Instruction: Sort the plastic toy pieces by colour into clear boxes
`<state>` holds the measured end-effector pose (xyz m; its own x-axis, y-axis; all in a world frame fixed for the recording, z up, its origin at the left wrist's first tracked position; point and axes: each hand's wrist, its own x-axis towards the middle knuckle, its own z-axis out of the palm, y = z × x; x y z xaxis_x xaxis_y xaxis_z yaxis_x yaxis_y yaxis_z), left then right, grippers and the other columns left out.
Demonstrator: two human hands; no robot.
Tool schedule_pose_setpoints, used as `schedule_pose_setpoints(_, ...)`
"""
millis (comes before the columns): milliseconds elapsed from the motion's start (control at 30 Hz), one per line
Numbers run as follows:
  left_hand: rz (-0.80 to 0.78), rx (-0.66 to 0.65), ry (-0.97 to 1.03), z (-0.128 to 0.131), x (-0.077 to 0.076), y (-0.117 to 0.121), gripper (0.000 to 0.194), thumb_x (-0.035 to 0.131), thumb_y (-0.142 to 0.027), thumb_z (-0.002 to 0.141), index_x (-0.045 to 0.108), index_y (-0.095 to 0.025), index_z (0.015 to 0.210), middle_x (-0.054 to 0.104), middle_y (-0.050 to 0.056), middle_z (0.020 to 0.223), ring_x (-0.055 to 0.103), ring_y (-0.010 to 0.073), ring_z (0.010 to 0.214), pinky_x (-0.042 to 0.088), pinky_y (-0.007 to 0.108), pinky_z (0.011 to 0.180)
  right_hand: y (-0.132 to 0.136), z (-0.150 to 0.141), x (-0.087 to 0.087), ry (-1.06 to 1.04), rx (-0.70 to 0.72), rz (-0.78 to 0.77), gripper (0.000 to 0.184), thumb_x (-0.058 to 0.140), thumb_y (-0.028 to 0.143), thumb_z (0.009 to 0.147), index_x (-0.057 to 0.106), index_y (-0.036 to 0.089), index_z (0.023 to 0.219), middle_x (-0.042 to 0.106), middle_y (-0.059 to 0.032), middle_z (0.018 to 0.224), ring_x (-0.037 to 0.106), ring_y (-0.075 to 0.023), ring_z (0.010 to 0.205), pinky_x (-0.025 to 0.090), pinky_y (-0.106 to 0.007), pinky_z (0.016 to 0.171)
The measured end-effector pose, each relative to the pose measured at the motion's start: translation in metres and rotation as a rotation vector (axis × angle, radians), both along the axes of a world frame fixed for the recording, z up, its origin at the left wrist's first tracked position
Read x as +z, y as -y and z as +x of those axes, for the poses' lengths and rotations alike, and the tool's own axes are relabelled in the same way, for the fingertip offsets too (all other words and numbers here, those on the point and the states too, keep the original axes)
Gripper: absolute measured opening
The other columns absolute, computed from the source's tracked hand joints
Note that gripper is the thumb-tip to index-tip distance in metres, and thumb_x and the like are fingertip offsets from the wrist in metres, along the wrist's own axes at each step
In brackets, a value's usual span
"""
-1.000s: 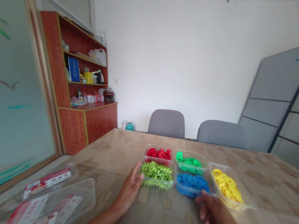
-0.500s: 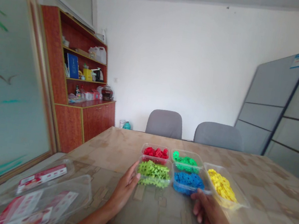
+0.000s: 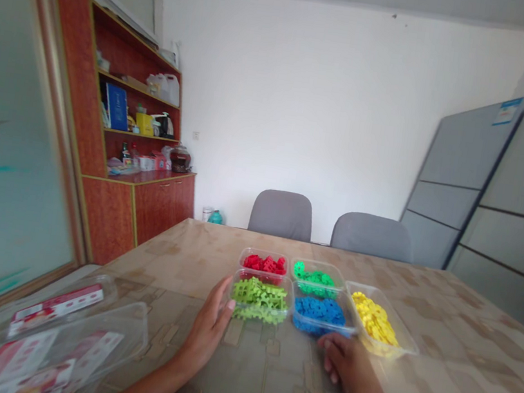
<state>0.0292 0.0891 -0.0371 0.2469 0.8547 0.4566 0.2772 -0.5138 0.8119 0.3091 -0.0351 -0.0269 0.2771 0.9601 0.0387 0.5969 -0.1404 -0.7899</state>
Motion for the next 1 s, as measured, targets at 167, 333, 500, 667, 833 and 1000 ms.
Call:
schedule_pose_setpoints(167, 0.039, 0.056, 0.022, -0.001, 0.000, -0.002, 0.047, 0.036, -0.039, 0.094, 0.037, -0.016, 0.134, 0.043, 0.016, 0.140, 0.040, 0.0254, 0.131, 0.035, 0.047, 0.107, 0.006, -0.007, 0.006, 0.217, 0.092, 0.086, 0.031, 0.037, 0.036, 0.087, 0.062, 0.020, 0.078, 0.067, -0.0027, 0.067, 0.063, -0.0192, 0.061, 0.045, -0.030, 0.060)
schedule_pose_setpoints(333, 0.059, 0.078, 0.024, -0.001, 0.000, -0.003, 0.046, 0.038, -0.040, 0.092, 0.041, -0.017, 0.131, 0.046, 0.015, 0.137, 0.042, 0.0261, 0.130, 0.035, 0.048, 0.106, 0.010, -0.012, 0.009, 0.351, 0.150, 0.135, 0.031, 0.036, 0.033, 0.092, 0.064, 0.021, 0.086, 0.072, -0.0057, 0.086, 0.065, -0.0222, 0.081, 0.044, -0.033, 0.076)
schedule_pose_setpoints(500, 0.072, 0.102, 0.021, -0.001, -0.002, -0.005, 0.045, 0.038, -0.041, 0.093, 0.043, -0.017, 0.130, 0.048, 0.014, 0.135, 0.045, 0.0249, 0.128, 0.040, 0.044, 0.102, 0.009, -0.013, 0.007, 0.417, 0.161, 0.142, 0.030, 0.035, 0.030, 0.093, 0.063, 0.022, 0.087, 0.072, -0.0048, 0.085, 0.066, -0.0212, 0.079, 0.045, -0.030, 0.074)
schedule_pose_setpoints(667, 0.110, 0.092, 0.001, -0.002, -0.001, -0.005, 0.043, 0.037, -0.039, 0.094, 0.043, -0.019, 0.131, 0.048, 0.012, 0.135, 0.044, 0.0232, 0.128, 0.039, 0.043, 0.103, 0.009, -0.012, 0.009, 0.449, 0.178, 0.157, 0.030, 0.037, 0.027, 0.092, 0.065, 0.020, 0.086, 0.071, -0.0048, 0.084, 0.065, -0.0212, 0.080, 0.045, -0.029, 0.072)
schedule_pose_setpoints(833, 0.184, 0.091, -0.047, -0.002, 0.008, -0.001, 0.043, 0.037, -0.037, 0.093, 0.041, -0.017, 0.131, 0.047, 0.013, 0.135, 0.041, 0.0243, 0.130, 0.030, 0.047, 0.109, 0.012, -0.015, 0.020, 0.445, 0.214, 0.210, 0.028, 0.040, 0.022, 0.088, 0.067, 0.019, 0.081, 0.071, -0.0049, 0.079, 0.064, -0.0208, 0.076, 0.045, -0.029, 0.070)
schedule_pose_setpoints(1000, 0.300, 0.062, -0.083, -0.003, 0.019, 0.010, 0.040, 0.037, -0.030, 0.094, 0.043, -0.017, 0.131, 0.047, 0.012, 0.135, 0.040, 0.0243, 0.129, 0.029, 0.045, 0.110, 0.018, -0.021, 0.049, 0.426, 0.193, 0.315, 0.031, 0.038, 0.030, 0.093, 0.067, 0.021, 0.094, 0.072, -0.0044, 0.087, 0.066, -0.0199, 0.079, 0.048, -0.027, 0.073)
